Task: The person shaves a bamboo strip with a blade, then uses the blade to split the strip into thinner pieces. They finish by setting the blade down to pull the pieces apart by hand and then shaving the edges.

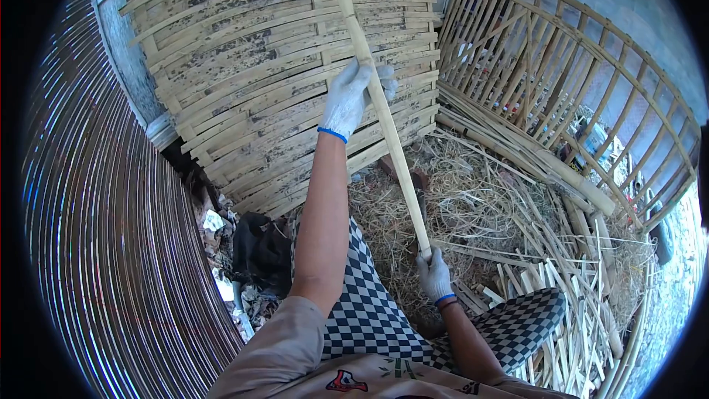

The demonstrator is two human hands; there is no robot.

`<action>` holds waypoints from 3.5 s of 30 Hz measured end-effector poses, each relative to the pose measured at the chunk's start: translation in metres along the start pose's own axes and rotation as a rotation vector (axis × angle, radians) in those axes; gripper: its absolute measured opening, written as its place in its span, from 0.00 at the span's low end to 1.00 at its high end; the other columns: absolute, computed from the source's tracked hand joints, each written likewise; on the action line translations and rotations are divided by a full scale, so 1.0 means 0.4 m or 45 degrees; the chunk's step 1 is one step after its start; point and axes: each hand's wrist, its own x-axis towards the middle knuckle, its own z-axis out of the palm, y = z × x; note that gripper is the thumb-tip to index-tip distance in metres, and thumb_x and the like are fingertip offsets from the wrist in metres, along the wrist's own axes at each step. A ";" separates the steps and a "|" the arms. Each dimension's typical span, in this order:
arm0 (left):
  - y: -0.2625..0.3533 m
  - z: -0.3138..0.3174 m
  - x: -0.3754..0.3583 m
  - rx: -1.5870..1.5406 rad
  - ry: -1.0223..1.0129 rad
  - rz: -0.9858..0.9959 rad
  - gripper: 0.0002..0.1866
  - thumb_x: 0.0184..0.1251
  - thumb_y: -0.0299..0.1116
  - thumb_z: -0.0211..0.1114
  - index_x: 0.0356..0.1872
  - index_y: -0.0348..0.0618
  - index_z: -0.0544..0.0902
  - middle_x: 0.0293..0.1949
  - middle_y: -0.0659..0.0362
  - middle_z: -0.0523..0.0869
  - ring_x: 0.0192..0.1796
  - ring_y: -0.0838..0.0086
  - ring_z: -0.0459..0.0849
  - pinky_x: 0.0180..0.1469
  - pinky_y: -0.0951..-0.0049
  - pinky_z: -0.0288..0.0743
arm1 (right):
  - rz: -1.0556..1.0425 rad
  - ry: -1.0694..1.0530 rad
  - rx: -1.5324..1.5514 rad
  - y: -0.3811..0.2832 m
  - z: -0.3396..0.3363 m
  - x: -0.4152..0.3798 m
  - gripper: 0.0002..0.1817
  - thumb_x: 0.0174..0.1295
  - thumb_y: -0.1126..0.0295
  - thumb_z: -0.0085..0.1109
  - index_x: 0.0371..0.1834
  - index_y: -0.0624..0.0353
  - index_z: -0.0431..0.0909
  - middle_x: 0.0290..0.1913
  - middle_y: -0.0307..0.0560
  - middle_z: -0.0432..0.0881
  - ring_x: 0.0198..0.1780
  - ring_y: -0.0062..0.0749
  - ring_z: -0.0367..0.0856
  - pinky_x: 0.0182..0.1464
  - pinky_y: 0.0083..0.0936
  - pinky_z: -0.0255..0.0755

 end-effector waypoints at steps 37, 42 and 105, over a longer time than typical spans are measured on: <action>-0.057 -0.012 -0.007 0.484 0.067 -0.042 0.14 0.72 0.26 0.69 0.56 0.34 0.83 0.43 0.56 0.89 0.44 0.71 0.89 0.49 0.67 0.86 | 0.368 -0.299 0.335 0.040 0.095 0.009 0.17 0.70 0.54 0.67 0.39 0.59 0.85 0.26 0.34 0.80 0.28 0.18 0.76 0.31 0.26 0.72; -0.186 0.097 -0.064 1.456 -0.963 -0.422 0.30 0.65 0.45 0.74 0.64 0.36 0.84 0.44 0.50 0.93 0.45 0.70 0.91 0.50 0.68 0.84 | 0.276 -0.058 0.731 0.030 0.078 0.017 0.10 0.76 0.63 0.62 0.51 0.58 0.80 0.29 0.31 0.77 0.26 0.15 0.72 0.28 0.21 0.68; -0.887 0.568 -0.452 -0.117 -0.614 -1.337 0.24 0.80 0.39 0.64 0.68 0.35 0.76 0.57 0.51 0.86 0.54 0.65 0.88 0.54 0.59 0.86 | 0.216 0.299 -0.904 0.188 -0.515 0.114 0.21 0.56 0.66 0.73 0.51 0.61 0.81 0.51 0.57 0.83 0.54 0.50 0.86 0.54 0.42 0.81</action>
